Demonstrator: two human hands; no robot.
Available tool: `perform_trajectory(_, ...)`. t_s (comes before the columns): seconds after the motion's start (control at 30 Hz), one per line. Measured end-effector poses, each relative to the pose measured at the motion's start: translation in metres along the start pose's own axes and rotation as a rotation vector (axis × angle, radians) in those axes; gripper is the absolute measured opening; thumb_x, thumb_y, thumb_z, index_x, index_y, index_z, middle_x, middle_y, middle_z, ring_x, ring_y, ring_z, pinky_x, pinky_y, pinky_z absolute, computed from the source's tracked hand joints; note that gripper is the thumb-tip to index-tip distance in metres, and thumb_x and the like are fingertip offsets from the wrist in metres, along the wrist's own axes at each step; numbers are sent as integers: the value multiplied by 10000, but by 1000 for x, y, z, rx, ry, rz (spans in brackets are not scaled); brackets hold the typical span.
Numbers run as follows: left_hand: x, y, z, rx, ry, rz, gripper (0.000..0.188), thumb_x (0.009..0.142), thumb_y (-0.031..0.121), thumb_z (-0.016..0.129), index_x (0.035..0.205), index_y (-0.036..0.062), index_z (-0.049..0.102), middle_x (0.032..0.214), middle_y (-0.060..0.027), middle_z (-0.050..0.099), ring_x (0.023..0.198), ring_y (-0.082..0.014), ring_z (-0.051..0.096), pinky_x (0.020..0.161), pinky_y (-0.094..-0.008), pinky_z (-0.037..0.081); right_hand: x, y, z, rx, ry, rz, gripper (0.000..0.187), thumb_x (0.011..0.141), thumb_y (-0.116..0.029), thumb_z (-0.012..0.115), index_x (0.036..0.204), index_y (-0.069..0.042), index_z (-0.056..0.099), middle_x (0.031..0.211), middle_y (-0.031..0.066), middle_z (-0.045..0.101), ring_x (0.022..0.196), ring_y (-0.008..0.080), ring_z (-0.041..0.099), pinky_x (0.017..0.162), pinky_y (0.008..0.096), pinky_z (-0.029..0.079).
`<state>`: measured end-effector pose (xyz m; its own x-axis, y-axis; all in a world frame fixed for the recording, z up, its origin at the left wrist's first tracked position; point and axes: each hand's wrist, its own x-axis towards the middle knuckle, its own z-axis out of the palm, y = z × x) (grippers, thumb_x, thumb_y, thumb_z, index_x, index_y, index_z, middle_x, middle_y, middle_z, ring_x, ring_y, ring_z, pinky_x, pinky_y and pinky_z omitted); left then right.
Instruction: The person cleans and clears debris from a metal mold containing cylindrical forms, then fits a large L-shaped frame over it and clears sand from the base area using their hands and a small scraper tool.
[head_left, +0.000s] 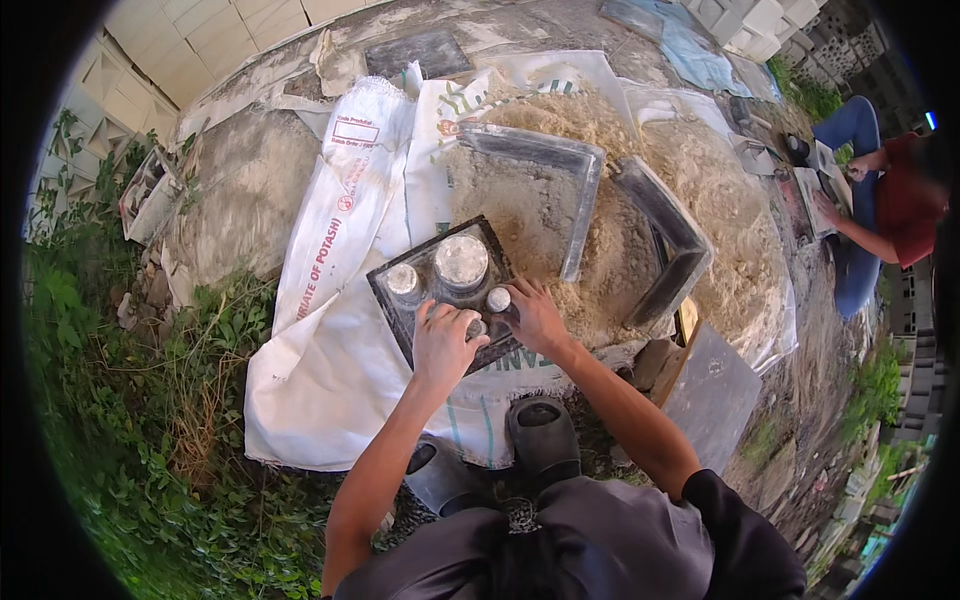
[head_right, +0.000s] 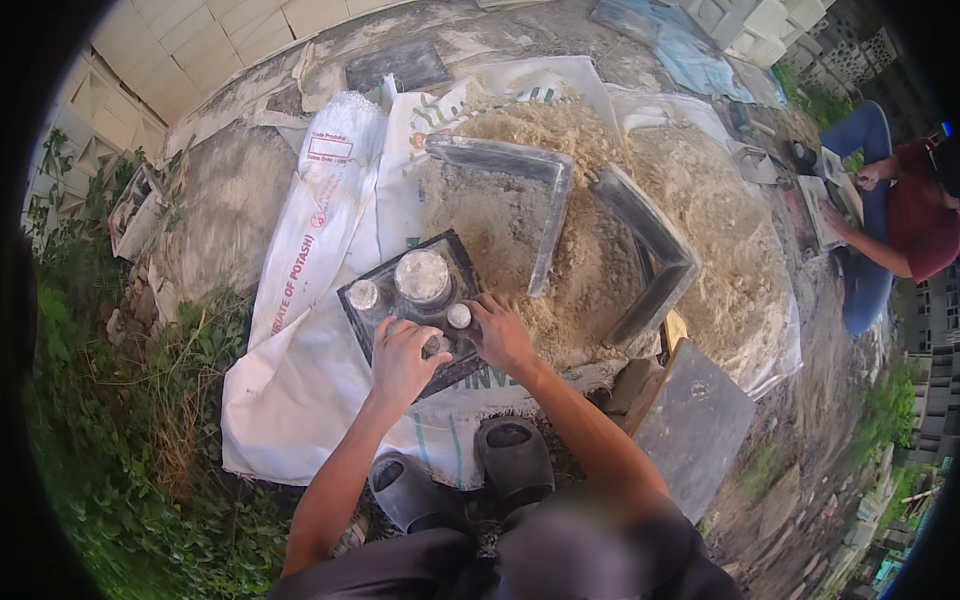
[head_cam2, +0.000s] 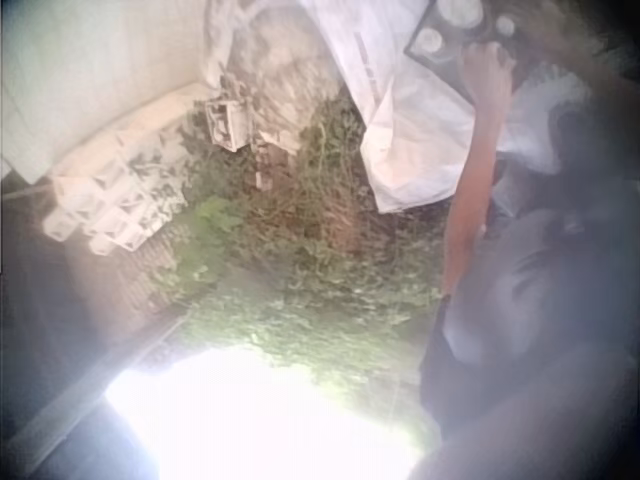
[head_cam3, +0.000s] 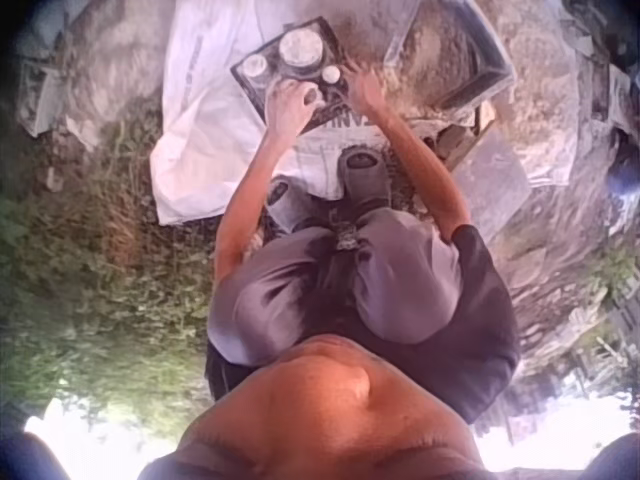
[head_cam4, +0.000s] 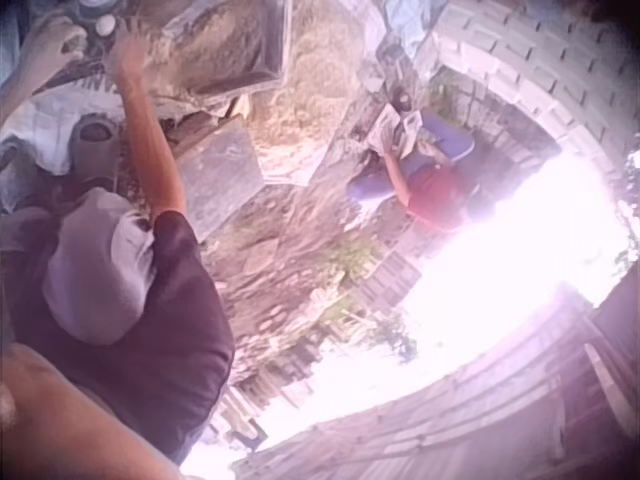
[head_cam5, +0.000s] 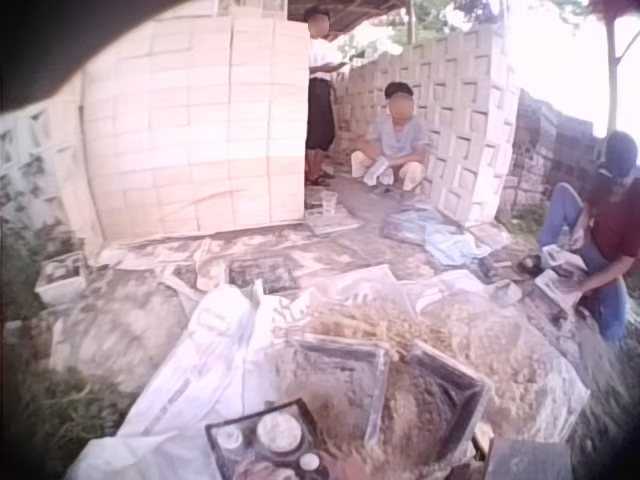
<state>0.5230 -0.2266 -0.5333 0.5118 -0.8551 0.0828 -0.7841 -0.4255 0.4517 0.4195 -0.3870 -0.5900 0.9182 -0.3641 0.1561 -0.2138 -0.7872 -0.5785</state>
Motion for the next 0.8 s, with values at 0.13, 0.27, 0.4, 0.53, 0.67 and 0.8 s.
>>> perform_trajectory(0.13, 8, 3, 1, -14, -50, 39, 352, 686, 284, 799, 963, 89, 702, 897, -58, 697, 926, -194, 632, 1034, -406, 339, -1, 3, -1, -50, -46, -15, 414, 764, -180, 712, 1136, -59, 576, 1124, 90, 565, 1133, 290, 497, 958, 441, 367)
perform_trajectory(0.27, 13, 4, -2, -20, -129, 71, 348, 699, 282, 793, 977, 93, 703, 904, -62, 700, 905, -204, 643, 1017, -401, 355, -9, 0, 2, -66, 45, -46, 380, 772, -158, 703, 1117, -59, 580, 1068, 97, 583, 1102, 309, 519, 910, 431, 404)
perform_trajectory(0.4, 10, 2, -5, 0, -126, 116, 356, 702, 279, 790, 1002, 110, 701, 918, -47, 701, 955, -194, 628, 1018, -413, 350, -30, -13, 5, 90, -17, 209, 325, 799, -170, 693, 1096, -78, 600, 985, 115, 607, 907, 354, 606, 747, 424, 492)
perform_trajectory(0.53, 6, 0, -9, 8, -72, 102, 364, 691, 283, 798, 1006, 129, 697, 957, -14, 698, 1014, -178, 599, 1037, -421, 337, -36, -33, 5, 226, -35, 116, 314, 810, -208, 700, 1088, -92, 611, 991, 113, 617, 815, 364, 643, 675, 447, 526)
perform_trajectory(0.67, 5, -2, -20, -21, -123, 83, 439, 683, 287, 807, 1074, 138, 674, 1058, -11, 672, 1075, -183, 570, 1062, -421, 319, -29, -30, 9, 141, -46, 132, 321, 808, -243, 709, 1073, -85, 618, 988, 105, 632, 841, 360, 649, 688, 453, 530)
perform_trajectory(0.8, -16, -15, -31, -244, 18, 28, 705, 665, 266, 835, 1283, 112, 532, 1201, -80, 603, 1212, -252, 495, 1076, -436, 334, -27, -27, 12, 92, -95, 166, 322, 807, -279, 713, 1047, -81, 630, 975, 111, 647, 823, 373, 650, 680, 458, 530)
